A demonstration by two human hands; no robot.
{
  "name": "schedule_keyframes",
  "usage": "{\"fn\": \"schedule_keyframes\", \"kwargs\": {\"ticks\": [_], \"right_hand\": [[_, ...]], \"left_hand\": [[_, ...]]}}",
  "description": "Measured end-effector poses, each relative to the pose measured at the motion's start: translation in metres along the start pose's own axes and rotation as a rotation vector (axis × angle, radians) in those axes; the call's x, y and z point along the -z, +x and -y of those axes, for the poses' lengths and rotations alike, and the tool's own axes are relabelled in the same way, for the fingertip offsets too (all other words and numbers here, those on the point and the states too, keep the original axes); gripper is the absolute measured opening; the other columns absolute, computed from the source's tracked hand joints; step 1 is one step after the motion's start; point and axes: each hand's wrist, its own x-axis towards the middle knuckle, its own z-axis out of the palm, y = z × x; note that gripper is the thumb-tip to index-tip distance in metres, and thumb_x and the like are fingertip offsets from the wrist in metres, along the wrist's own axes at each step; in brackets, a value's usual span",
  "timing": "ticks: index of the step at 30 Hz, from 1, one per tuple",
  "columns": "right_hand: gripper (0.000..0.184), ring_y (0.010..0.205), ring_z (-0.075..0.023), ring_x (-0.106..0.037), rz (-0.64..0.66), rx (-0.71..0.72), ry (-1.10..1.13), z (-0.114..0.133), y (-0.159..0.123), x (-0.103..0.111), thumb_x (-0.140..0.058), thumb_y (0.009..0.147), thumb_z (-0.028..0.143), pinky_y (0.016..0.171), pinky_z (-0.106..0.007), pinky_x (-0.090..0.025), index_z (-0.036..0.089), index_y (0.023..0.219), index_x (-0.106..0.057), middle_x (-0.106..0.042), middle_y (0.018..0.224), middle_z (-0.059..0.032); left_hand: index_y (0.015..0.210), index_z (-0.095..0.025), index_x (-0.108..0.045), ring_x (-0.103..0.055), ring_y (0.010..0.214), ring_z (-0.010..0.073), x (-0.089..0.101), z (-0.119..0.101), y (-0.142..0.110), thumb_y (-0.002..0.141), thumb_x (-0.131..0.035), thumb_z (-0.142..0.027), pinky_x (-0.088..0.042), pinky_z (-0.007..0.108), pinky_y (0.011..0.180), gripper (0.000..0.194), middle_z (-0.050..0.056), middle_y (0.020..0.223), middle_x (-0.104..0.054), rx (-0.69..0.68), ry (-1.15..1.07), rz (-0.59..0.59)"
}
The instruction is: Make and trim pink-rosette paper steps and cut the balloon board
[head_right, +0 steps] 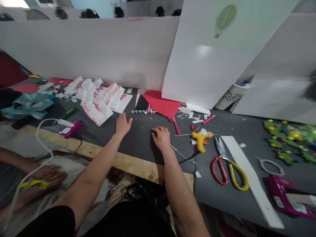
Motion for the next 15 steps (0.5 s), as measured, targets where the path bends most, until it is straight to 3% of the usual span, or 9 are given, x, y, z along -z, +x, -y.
{"fn": "schedule_keyframes", "kwargs": {"ticks": [3,6,10,13,15], "right_hand": [[0.02,0.103,-0.0279,-0.054,0.014,-0.009,0.049,0.003,0.001,0.004,-0.059,0.088,0.022,0.085,-0.04,-0.042,0.023,0.103,-0.072,-0.068,0.111,-0.0101],[0.018,0.102,-0.0277,-0.057,-0.009,-0.034,0.172,0.006,0.005,0.009,-0.059,0.087,0.021,0.087,-0.041,-0.043,0.023,0.098,-0.073,-0.07,0.105,-0.01],[0.025,0.094,-0.0203,-0.063,-0.079,-0.101,0.289,0.007,0.011,0.014,-0.047,0.094,0.023,0.086,-0.033,-0.047,0.023,0.101,-0.071,-0.072,0.102,-0.0061],[0.027,0.089,-0.017,-0.065,-0.156,-0.199,0.44,0.01,0.017,0.018,-0.043,0.098,0.03,0.081,-0.028,-0.048,0.024,0.101,-0.069,-0.073,0.097,-0.0031],[0.028,0.081,-0.0166,-0.066,-0.157,-0.262,0.534,0.014,0.021,0.024,-0.044,0.097,0.035,0.077,-0.027,-0.048,0.024,0.091,-0.069,-0.073,0.084,-0.0014]], "left_hand": [[0.129,-0.013,-0.052,-0.031,0.146,0.033,-0.005,-0.019,0.012,0.081,-0.067,-0.026,-0.018,0.052,0.119,0.052,0.023,0.15,-0.044,0.012,-0.293,0.051],[0.103,-0.016,-0.061,-0.04,0.141,0.0309,-0.009,-0.048,0.026,0.07,-0.075,-0.012,-0.027,0.046,0.117,0.036,0.02,0.136,-0.057,0.088,-0.587,0.021],[0.082,-0.019,-0.057,-0.05,0.13,0.0297,-0.008,-0.078,0.028,0.073,-0.07,-0.004,-0.036,0.047,0.112,0.021,0.011,0.105,-0.066,0.138,-0.643,0.005],[0.073,-0.021,-0.056,-0.041,0.136,0.031,-0.003,-0.084,0.015,0.076,-0.066,-0.004,-0.04,0.051,0.108,0.02,0.006,0.095,-0.063,0.137,-0.642,0.031],[0.07,-0.022,-0.058,-0.036,0.14,0.0303,-0.003,-0.087,0.002,0.075,-0.066,-0.002,-0.045,0.047,0.105,0.021,0.006,0.096,-0.062,0.091,-0.698,-0.002]]}}
